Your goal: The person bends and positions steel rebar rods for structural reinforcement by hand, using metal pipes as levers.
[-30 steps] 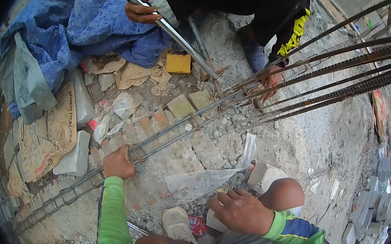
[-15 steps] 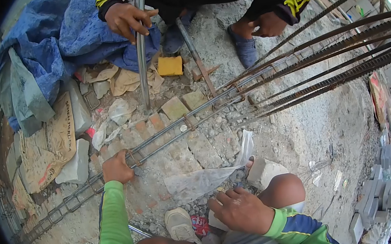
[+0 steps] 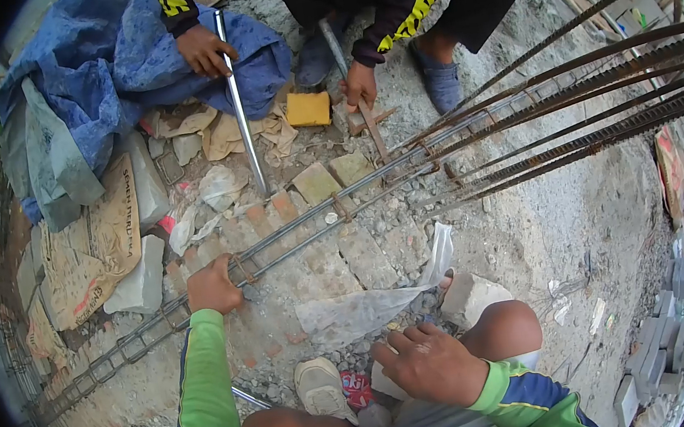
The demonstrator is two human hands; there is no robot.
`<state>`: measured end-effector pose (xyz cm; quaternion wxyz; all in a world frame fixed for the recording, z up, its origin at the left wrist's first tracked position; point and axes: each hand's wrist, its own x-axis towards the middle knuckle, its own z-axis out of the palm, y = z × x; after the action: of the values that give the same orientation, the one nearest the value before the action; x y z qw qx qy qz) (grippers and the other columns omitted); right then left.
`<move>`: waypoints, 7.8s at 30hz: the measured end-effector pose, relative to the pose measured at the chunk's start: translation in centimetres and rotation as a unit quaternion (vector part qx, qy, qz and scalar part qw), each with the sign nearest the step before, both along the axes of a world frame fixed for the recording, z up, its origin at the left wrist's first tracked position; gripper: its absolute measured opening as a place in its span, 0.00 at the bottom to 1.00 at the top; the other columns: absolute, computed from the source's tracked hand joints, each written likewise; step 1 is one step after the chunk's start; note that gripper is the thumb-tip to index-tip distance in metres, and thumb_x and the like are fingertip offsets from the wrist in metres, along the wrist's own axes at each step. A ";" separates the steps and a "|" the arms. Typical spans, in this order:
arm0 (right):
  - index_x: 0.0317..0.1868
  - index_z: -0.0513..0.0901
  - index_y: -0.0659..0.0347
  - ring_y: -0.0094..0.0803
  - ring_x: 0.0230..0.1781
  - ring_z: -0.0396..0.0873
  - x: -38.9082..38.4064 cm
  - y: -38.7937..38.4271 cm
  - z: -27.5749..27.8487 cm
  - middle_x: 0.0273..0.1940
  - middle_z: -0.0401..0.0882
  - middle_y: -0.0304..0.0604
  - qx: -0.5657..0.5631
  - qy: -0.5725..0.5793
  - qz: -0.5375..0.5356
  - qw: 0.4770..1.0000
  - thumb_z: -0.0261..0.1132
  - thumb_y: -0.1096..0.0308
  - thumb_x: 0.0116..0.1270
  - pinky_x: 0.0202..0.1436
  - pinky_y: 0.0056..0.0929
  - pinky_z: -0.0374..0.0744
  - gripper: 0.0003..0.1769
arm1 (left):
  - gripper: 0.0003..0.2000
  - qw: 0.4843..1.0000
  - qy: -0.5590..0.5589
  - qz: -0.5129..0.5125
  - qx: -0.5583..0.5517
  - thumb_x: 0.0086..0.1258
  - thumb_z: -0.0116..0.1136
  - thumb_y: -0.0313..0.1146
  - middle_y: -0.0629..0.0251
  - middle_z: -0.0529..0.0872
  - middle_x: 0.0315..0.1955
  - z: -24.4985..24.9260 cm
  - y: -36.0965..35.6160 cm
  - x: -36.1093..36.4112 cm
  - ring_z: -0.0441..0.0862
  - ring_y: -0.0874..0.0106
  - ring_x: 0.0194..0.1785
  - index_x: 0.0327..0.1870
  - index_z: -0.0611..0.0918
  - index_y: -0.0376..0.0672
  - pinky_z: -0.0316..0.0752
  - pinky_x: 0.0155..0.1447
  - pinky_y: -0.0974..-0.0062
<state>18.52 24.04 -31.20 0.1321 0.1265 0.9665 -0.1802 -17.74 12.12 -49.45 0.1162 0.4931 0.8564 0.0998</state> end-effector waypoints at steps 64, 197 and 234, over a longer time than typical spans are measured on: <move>0.42 0.82 0.57 0.35 0.36 0.83 0.9 -0.3 -0.4 0.32 0.79 0.39 0.042 0.079 -0.007 0.996 0.63 0.66 0.59 0.44 0.34 0.77 0.11 | 0.28 1.000 0.014 0.009 -0.015 0.46 0.65 0.35 0.51 0.90 0.38 0.0 0.3 0.4 0.88 0.52 0.42 0.55 0.84 0.48 0.82 0.49 0.58; 0.60 0.79 0.73 0.27 0.40 0.83 -1.8 4.9 3.2 0.41 0.87 0.47 -0.267 0.401 -0.428 0.765 0.59 0.72 0.79 0.46 0.26 0.82 0.15 | 0.28 1.000 -0.013 -0.005 -0.020 0.47 0.64 0.33 0.51 0.89 0.43 0.6 -0.1 0.4 0.88 0.51 0.43 0.56 0.82 0.45 0.82 0.48 0.56; 0.55 0.83 0.68 0.26 0.35 0.87 0.3 5.2 3.9 0.36 0.89 0.43 -0.222 0.403 -0.414 0.786 0.61 0.72 0.76 0.42 0.24 0.83 0.12 | 0.25 0.999 0.017 -0.022 -0.031 0.49 0.66 0.32 0.51 0.90 0.38 0.7 0.4 0.6 0.88 0.51 0.41 0.54 0.85 0.49 0.81 0.48 0.55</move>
<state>18.87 29.26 -27.32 -0.3321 0.3975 0.7200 -0.4618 -17.14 12.48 -48.73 0.1193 0.5095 0.8499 0.0624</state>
